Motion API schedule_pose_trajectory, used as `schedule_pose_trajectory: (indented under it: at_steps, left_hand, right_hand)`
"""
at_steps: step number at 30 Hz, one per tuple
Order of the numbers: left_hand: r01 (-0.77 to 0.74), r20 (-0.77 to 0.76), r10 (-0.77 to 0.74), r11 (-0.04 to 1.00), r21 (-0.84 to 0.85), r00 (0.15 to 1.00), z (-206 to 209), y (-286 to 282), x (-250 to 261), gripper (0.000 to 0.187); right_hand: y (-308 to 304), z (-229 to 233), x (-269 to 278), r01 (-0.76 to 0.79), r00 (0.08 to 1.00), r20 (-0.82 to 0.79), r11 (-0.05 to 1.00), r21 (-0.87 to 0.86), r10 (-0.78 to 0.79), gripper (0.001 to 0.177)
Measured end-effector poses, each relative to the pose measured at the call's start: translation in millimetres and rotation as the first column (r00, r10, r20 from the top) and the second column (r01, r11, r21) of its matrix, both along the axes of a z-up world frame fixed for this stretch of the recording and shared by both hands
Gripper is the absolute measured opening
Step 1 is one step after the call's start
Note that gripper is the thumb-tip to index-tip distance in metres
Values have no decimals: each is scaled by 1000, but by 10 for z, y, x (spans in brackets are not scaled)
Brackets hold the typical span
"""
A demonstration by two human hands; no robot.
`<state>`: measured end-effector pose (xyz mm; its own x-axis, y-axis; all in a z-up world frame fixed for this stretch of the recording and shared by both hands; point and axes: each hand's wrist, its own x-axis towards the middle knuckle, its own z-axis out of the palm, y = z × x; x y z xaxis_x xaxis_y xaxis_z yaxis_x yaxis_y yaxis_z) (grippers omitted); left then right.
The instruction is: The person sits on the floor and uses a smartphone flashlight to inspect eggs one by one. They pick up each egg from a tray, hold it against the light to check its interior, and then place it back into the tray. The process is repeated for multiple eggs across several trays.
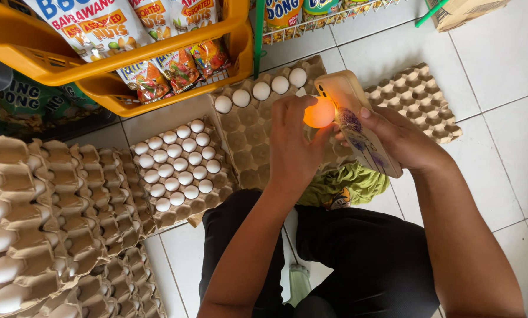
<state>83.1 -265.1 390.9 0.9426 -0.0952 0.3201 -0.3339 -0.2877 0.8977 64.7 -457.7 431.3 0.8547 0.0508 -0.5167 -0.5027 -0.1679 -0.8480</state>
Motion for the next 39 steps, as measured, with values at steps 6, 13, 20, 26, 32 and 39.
schedule_pose_trajectory:
  at_steps: [6,13,20,26,32,39]
  left_hand:
    - [4,94,-7,999,32,996,7,-30,-4,55]
    - [-4,139,-6,997,71,990,-12,-48,-12,55]
    - [19,147,-32,996,88,989,-51,-76,10,55]
    - [24,108,-29,999,45,994,-86,-80,32,55]
    - [33,53,-29,996,-81,998,-32,29,71,56]
    - [-154,6,160,956,-251,987,125,634,79,54]
  right_hand:
    - [-25,-13,-35,65,998,-12,998,5,-65,73]
    - [-73,-64,-37,26,999,25,1000,-14,-25,71]
    - [-150,-139,-49,14,999,42,1000,-2,-14,70]
    - [-149,-163,-53,32,999,34,999,8,-32,63]
    - [-30,-109,-47,25,999,37,999,-47,-23,63]
    - [484,44,-16,43,995,-77,981,-187,-59,66]
